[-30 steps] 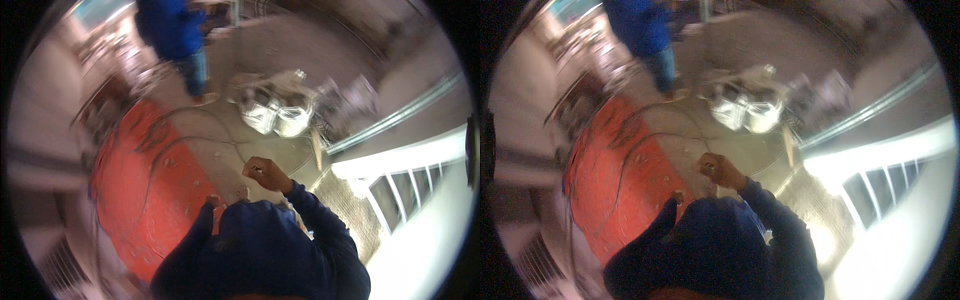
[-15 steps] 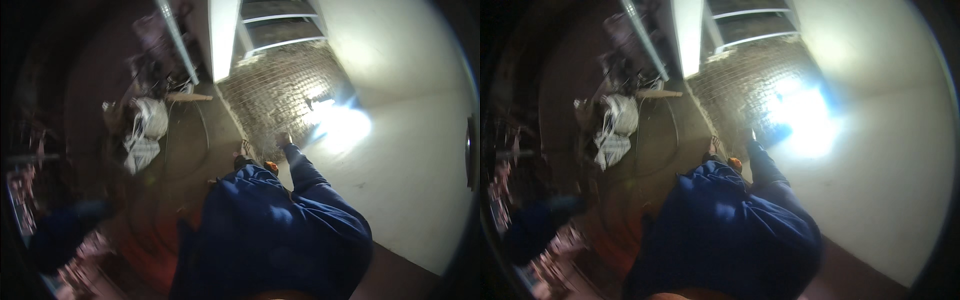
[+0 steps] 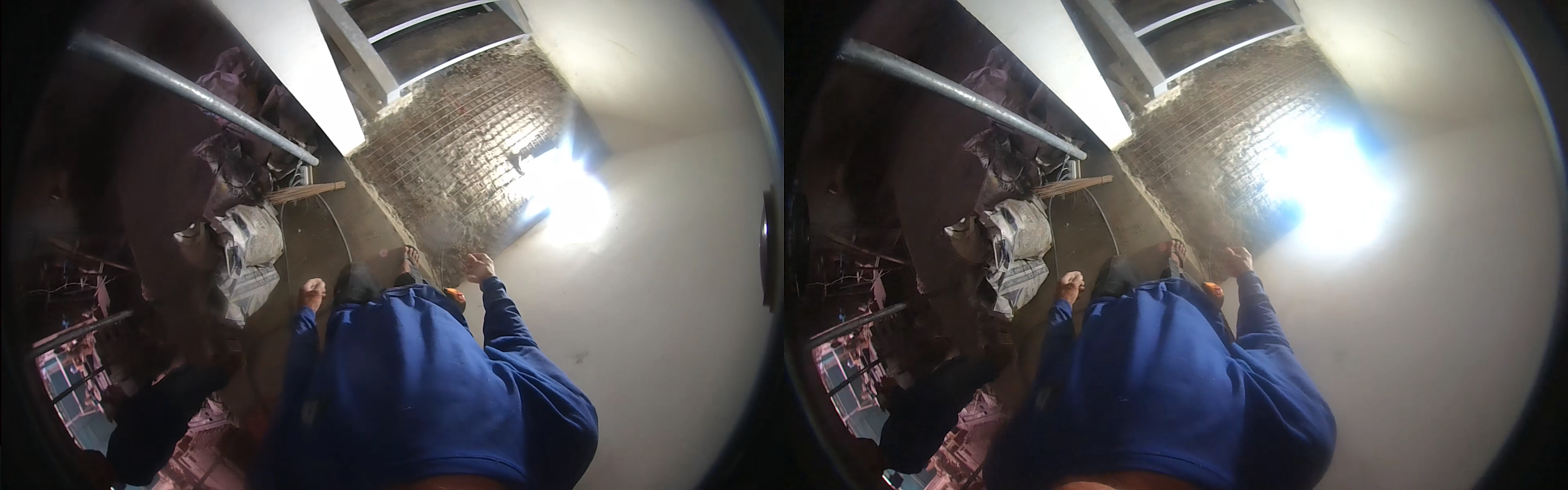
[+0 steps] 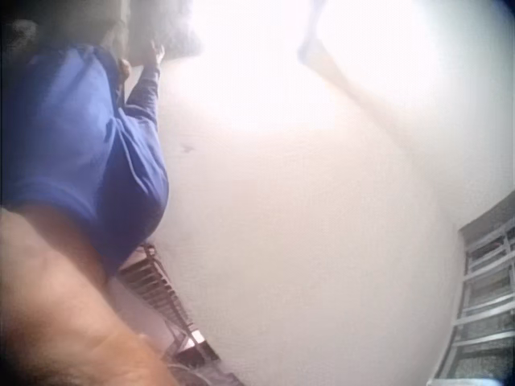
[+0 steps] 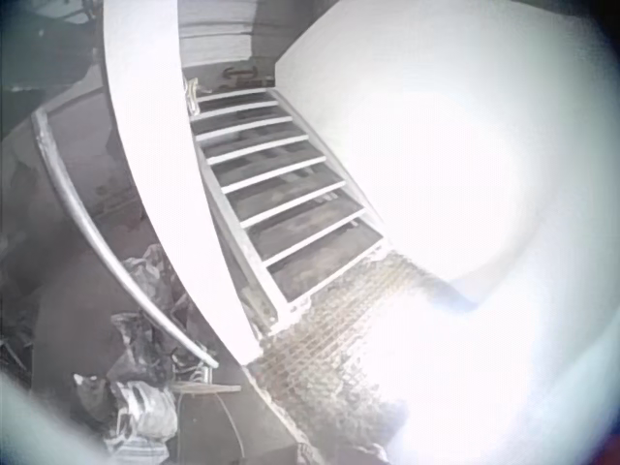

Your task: The person pulls and arranges electrical wires along a brick wall, then uses a power drill to make holes in the wall for mounting fixtures. The person handles wire bundles and a drill in a construction setting.

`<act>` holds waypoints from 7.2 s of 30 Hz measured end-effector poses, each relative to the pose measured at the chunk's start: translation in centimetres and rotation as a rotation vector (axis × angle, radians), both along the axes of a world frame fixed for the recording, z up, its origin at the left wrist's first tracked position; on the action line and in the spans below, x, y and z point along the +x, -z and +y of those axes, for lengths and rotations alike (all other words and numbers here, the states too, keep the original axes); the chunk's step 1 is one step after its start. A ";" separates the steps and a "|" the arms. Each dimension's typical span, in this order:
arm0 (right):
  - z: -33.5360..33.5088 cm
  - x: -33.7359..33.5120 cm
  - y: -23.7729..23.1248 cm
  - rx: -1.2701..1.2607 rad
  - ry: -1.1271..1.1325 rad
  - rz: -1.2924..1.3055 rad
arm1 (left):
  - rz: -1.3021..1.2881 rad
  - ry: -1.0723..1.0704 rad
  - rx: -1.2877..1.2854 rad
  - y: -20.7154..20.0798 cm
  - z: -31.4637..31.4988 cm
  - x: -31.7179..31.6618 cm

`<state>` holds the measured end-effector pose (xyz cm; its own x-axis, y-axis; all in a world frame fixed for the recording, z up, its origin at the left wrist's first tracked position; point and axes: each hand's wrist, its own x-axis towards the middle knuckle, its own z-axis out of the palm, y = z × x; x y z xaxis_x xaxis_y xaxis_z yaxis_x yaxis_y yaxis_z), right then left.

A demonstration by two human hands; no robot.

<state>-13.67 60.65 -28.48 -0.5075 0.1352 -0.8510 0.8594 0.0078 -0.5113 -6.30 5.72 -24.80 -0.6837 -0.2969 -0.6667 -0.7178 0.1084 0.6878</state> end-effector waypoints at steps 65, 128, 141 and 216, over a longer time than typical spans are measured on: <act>0.4 -9.9 0.4 0.041 -0.139 -0.017 | -0.134 -0.117 -0.052 -1.2 -0.3 -9.2; -56.7 -42.1 1.2 -0.077 -1.535 0.002 | 0.290 -1.526 -0.980 -23.9 -30.0 22.9; -72.1 -21.4 -11.8 -0.522 -2.130 0.865 | 0.160 -1.336 -1.873 -34.0 -43.7 34.6; -35.1 -26.9 -42.0 -0.299 -1.551 0.964 | 0.472 -0.287 0.700 -29.3 1.2 -19.3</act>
